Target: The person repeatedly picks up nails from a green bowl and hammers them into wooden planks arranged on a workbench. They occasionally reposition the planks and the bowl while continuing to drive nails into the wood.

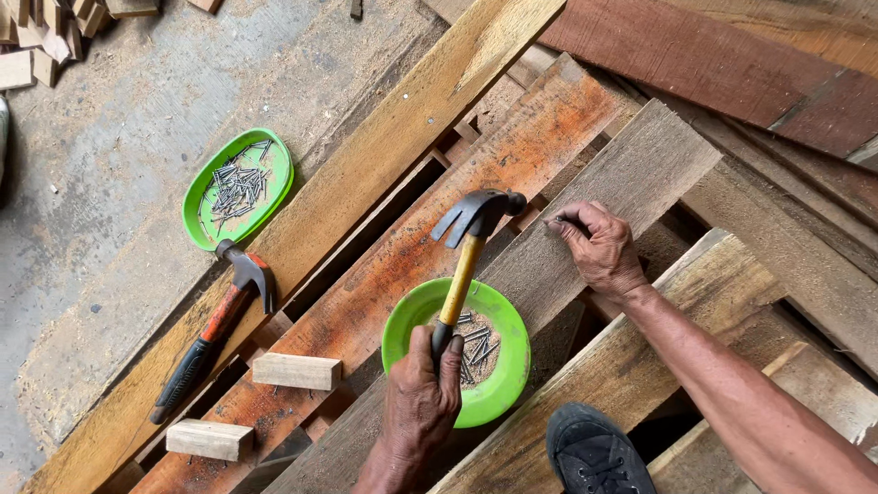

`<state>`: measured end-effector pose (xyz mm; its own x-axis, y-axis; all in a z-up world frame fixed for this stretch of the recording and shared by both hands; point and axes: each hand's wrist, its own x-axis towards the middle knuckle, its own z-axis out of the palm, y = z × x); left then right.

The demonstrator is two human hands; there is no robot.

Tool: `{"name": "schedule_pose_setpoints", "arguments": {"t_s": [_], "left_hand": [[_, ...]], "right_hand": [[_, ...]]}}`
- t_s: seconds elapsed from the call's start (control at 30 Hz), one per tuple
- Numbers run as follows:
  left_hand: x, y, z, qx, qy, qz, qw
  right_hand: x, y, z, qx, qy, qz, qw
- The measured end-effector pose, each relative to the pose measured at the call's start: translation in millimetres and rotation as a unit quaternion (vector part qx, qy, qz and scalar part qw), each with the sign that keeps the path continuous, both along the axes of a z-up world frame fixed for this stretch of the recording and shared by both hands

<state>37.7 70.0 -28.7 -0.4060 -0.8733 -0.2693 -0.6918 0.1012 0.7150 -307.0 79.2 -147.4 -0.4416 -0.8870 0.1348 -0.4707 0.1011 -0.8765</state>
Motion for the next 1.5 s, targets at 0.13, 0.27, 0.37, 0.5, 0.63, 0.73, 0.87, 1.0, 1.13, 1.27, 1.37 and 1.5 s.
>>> {"name": "schedule_pose_setpoints", "arguments": {"t_s": [0.13, 0.27, 0.37, 0.5, 0.63, 0.73, 0.87, 1.0, 1.13, 1.27, 1.37, 1.5], "left_hand": [[-10, 5, 5, -0.041, -0.008, -0.014, 0.999], [-21, 12, 14, -0.059, -0.005, -0.017, 0.998], [-30, 17, 28, -0.047, -0.037, -0.018, 0.998], [-40, 20, 25, -0.028, -0.066, -0.032, 0.997], [-46, 13, 6, -0.022, -0.152, -0.109, 0.982], [-48, 5, 11, 0.030, -0.180, -0.105, 0.978], [-52, 16, 28, -0.137, 0.003, -0.086, 0.987], [-43, 9, -9, -0.210, 0.020, -0.110, 0.971], [-40, -3, -8, -0.045, -0.131, -0.117, 0.983], [-54, 21, 34, -0.233, 0.089, -0.071, 0.966], [-43, 15, -16, -0.257, 0.069, -0.122, 0.956], [-42, -13, -11, 0.026, -0.194, -0.185, 0.963]], "right_hand": [[-12, 0, -13, -0.034, 0.063, 0.024, 0.997], [-7, 4, -21, -0.053, 0.075, 0.001, 0.996], [-8, 4, -28, -0.078, 0.105, 0.002, 0.991], [-7, 1, -15, -0.064, 0.131, 0.014, 0.989], [2, -1, -3, -0.097, 0.112, 0.033, 0.988], [-2, -4, -14, -0.110, 0.131, 0.027, 0.985], [-2, 0, -23, -0.076, 0.128, 0.003, 0.989], [-1, 9, -15, -0.059, 0.135, 0.006, 0.989], [25, 22, 11, -0.013, 0.107, -0.057, 0.993], [80, 75, 34, 0.200, -0.019, 0.011, 0.980], [119, 98, 0, 0.303, -0.124, 0.065, 0.942], [123, 94, 12, 0.326, -0.199, 0.080, 0.921]]}}
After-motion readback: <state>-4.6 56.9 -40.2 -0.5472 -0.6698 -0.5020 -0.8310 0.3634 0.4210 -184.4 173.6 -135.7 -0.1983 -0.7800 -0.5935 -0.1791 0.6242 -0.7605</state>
